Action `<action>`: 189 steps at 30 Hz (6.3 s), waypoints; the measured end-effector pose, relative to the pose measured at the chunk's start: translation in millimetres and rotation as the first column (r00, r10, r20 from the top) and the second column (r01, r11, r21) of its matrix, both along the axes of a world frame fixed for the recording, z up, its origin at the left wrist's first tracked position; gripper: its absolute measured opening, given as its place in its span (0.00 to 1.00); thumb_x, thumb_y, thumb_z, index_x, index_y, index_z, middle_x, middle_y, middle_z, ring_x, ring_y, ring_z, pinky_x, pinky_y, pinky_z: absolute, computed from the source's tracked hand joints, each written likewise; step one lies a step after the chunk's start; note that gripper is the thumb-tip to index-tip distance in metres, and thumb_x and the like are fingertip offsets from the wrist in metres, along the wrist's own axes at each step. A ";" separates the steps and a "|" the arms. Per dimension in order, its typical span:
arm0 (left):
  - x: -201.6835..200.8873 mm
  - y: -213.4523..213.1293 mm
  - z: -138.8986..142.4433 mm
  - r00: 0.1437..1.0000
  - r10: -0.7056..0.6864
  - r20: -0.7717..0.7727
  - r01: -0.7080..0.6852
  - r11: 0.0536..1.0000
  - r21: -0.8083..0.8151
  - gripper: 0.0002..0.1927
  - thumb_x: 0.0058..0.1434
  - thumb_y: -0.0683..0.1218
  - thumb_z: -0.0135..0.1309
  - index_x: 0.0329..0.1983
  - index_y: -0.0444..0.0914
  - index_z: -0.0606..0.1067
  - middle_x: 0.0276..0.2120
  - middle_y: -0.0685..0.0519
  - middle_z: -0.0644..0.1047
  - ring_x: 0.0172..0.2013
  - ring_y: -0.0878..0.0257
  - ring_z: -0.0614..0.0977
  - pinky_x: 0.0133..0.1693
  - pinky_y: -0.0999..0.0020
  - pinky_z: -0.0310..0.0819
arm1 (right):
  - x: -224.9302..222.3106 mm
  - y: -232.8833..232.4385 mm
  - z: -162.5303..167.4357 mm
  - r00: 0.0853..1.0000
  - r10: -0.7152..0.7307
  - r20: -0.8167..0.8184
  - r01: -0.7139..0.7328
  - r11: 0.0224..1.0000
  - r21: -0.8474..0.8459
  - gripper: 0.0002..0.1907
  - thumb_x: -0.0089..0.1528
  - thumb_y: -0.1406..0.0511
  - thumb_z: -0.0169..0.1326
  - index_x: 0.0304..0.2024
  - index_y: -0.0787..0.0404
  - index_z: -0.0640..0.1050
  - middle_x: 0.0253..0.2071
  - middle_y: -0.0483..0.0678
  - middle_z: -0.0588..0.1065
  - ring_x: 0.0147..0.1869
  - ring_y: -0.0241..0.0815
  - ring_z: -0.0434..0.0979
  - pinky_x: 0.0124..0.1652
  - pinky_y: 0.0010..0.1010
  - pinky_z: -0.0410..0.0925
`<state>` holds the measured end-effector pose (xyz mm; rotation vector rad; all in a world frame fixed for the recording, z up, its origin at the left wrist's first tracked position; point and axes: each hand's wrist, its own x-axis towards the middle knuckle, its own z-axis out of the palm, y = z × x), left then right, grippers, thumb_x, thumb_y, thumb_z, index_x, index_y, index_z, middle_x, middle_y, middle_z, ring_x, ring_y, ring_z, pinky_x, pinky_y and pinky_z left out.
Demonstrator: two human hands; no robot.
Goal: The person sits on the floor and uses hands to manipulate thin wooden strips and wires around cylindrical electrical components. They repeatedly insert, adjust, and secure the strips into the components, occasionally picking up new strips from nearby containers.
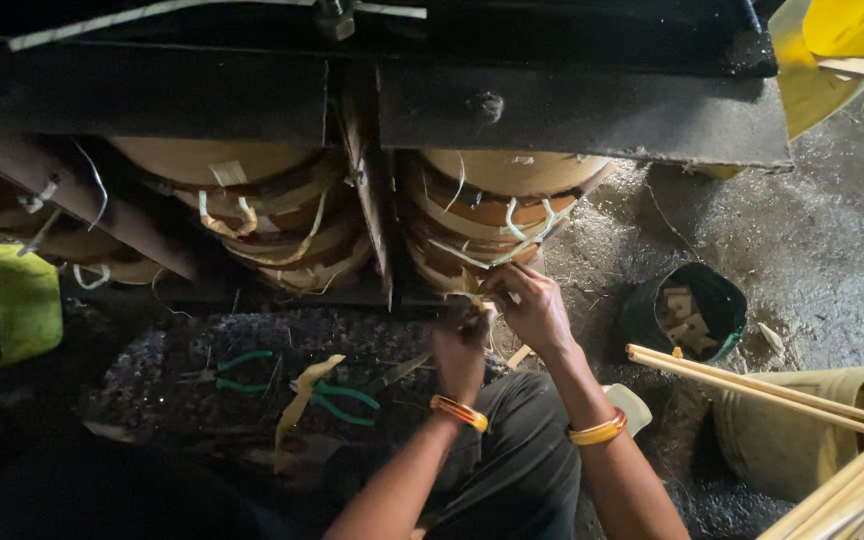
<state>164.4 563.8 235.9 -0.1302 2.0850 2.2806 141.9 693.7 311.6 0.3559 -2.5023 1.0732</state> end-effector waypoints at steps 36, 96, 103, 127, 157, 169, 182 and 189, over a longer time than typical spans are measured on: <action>-32.8 2.9 -12.8 0.992 0.014 0.122 -0.071 0.876 0.476 0.13 0.59 0.44 0.56 0.46 0.37 0.80 0.37 0.59 0.80 0.35 0.72 0.74 0.36 0.75 0.68 | 4.3 -14.9 -16.2 0.973 -0.207 0.104 0.228 0.931 -0.284 0.21 0.53 0.78 0.63 0.48 0.66 0.75 0.44 0.53 0.81 0.48 0.45 0.85 0.46 0.32 0.77; -33.4 -24.5 -23.8 0.991 -0.119 0.056 0.089 0.924 0.373 0.16 0.61 0.44 0.65 0.48 0.29 0.80 0.39 0.49 0.80 0.36 0.66 0.75 0.36 0.70 0.66 | 22.2 -25.8 -22.5 0.959 -0.281 0.047 0.281 0.960 0.004 0.07 0.60 0.67 0.61 0.38 0.62 0.77 0.31 0.52 0.75 0.37 0.53 0.75 0.44 0.43 0.65; -35.4 -1.3 -25.7 0.997 0.069 -0.027 -0.053 0.918 0.393 0.16 0.60 0.44 0.63 0.48 0.34 0.77 0.41 0.53 0.80 0.38 0.67 0.77 0.40 0.70 0.73 | 32.3 -46.9 -38.6 0.856 -0.512 -0.065 0.507 0.858 -0.086 0.12 0.58 0.67 0.62 0.43 0.62 0.77 0.34 0.52 0.77 0.39 0.52 0.76 0.43 0.41 0.66; -5.7 -69.4 39.5 0.706 -0.296 -0.643 -0.090 0.864 -0.496 0.06 0.60 0.44 0.61 0.39 0.38 0.80 0.37 0.45 0.80 0.37 0.51 0.80 0.39 0.60 0.74 | 44.5 -16.6 -5.1 0.999 -0.025 -0.025 0.033 0.915 0.403 0.23 0.55 0.73 0.55 0.53 0.58 0.77 0.32 0.50 0.79 0.41 0.51 0.80 0.39 0.39 0.72; -24.2 22.6 -10.9 0.981 0.183 0.070 -0.196 0.898 0.393 0.09 0.56 0.36 0.59 0.39 0.37 0.77 0.37 0.55 0.81 0.38 0.68 0.79 0.42 0.71 0.74 | 47.2 -29.1 -26.2 0.898 -0.283 -0.337 0.390 0.867 0.311 0.21 0.55 0.66 0.60 0.51 0.62 0.78 0.30 0.48 0.77 0.37 0.49 0.76 0.38 0.44 0.67; -4.9 -33.5 12.5 0.896 -0.087 -0.436 0.022 0.988 -0.152 0.12 0.59 0.38 0.55 0.46 0.34 0.80 0.44 0.47 0.82 0.45 0.56 0.81 0.50 0.64 0.74 | 43.8 -9.0 -25.1 0.989 -0.112 0.095 0.102 0.989 0.104 0.11 0.59 0.67 0.60 0.45 0.56 0.79 0.27 0.57 0.77 0.30 0.59 0.79 0.29 0.45 0.70; -21.2 -52.9 11.3 0.930 -0.363 -0.055 0.346 0.918 -0.193 0.16 0.68 0.53 0.57 0.42 0.34 0.82 0.35 0.43 0.84 0.35 0.65 0.80 0.39 0.68 0.74 | 52.2 -20.5 -4.8 0.983 -0.038 -0.179 0.125 0.856 0.503 0.21 0.55 0.66 0.60 0.50 0.65 0.77 0.42 0.53 0.79 0.48 0.51 0.77 0.45 0.42 0.69; -31.5 -42.7 9.9 0.939 -0.345 -0.016 0.339 0.929 -0.148 0.18 0.65 0.51 0.51 0.53 0.37 0.78 0.42 0.54 0.83 0.40 0.67 0.83 0.41 0.69 0.75 | 40.3 -16.7 -23.5 0.988 -0.139 -0.064 0.152 0.938 0.310 0.17 0.55 0.69 0.59 0.47 0.64 0.77 0.37 0.52 0.78 0.47 0.54 0.78 0.44 0.44 0.71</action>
